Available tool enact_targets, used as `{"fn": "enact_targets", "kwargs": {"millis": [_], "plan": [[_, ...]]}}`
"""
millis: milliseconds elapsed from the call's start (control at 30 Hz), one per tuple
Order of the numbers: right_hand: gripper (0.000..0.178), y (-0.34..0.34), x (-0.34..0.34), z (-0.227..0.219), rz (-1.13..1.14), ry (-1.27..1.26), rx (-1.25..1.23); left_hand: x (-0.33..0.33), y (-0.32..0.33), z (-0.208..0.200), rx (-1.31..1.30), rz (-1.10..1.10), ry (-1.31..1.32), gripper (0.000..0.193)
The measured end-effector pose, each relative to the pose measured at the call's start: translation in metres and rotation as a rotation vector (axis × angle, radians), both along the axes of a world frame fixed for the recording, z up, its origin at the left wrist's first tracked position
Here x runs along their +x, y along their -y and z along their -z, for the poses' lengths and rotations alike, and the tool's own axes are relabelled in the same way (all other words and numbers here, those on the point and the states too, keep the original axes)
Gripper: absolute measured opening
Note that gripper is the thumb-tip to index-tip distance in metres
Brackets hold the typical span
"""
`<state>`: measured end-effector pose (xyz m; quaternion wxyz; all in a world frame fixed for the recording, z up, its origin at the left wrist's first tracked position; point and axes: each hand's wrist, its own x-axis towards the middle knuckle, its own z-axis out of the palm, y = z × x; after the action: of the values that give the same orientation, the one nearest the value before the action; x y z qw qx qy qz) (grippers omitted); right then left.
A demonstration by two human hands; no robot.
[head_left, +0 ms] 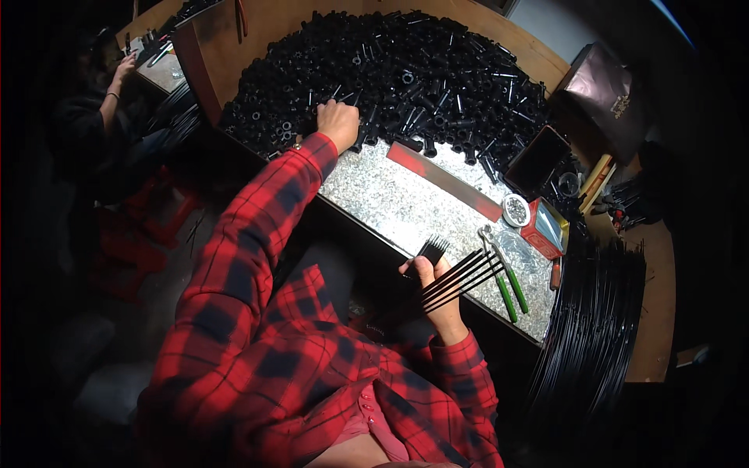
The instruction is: Assembling cable components by sliding sleeves onto connectors and using pliers to secure them.
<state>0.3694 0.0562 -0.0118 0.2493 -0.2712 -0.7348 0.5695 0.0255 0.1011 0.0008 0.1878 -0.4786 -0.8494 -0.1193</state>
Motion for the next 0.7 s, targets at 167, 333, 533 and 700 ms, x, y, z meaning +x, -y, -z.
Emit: {"fn": "enact_targets", "kwargs": {"millis": [167, 333, 533, 700], "plan": [[0.026, 0.002, -0.002, -0.005, 0.025, -0.002, 0.006, -0.006, 0.005, 0.009, 0.249, 0.080, 0.022, 0.013], [0.027, 0.005, -0.002, -0.007, 0.026, -0.009, 0.032, -0.008, 0.001, 0.007, 0.271, 0.077, 0.079, 0.009], [0.027, 0.007, 0.001, -0.011, -0.003, 0.026, -0.016, 0.005, -0.006, 0.000, 0.711, 0.247, 0.232, 0.006], [0.025, 0.001, 0.001, -0.003, 0.002, 0.023, -0.047, 0.008, 0.003, -0.016, 0.699, 0.260, 0.120, 0.010]]}}
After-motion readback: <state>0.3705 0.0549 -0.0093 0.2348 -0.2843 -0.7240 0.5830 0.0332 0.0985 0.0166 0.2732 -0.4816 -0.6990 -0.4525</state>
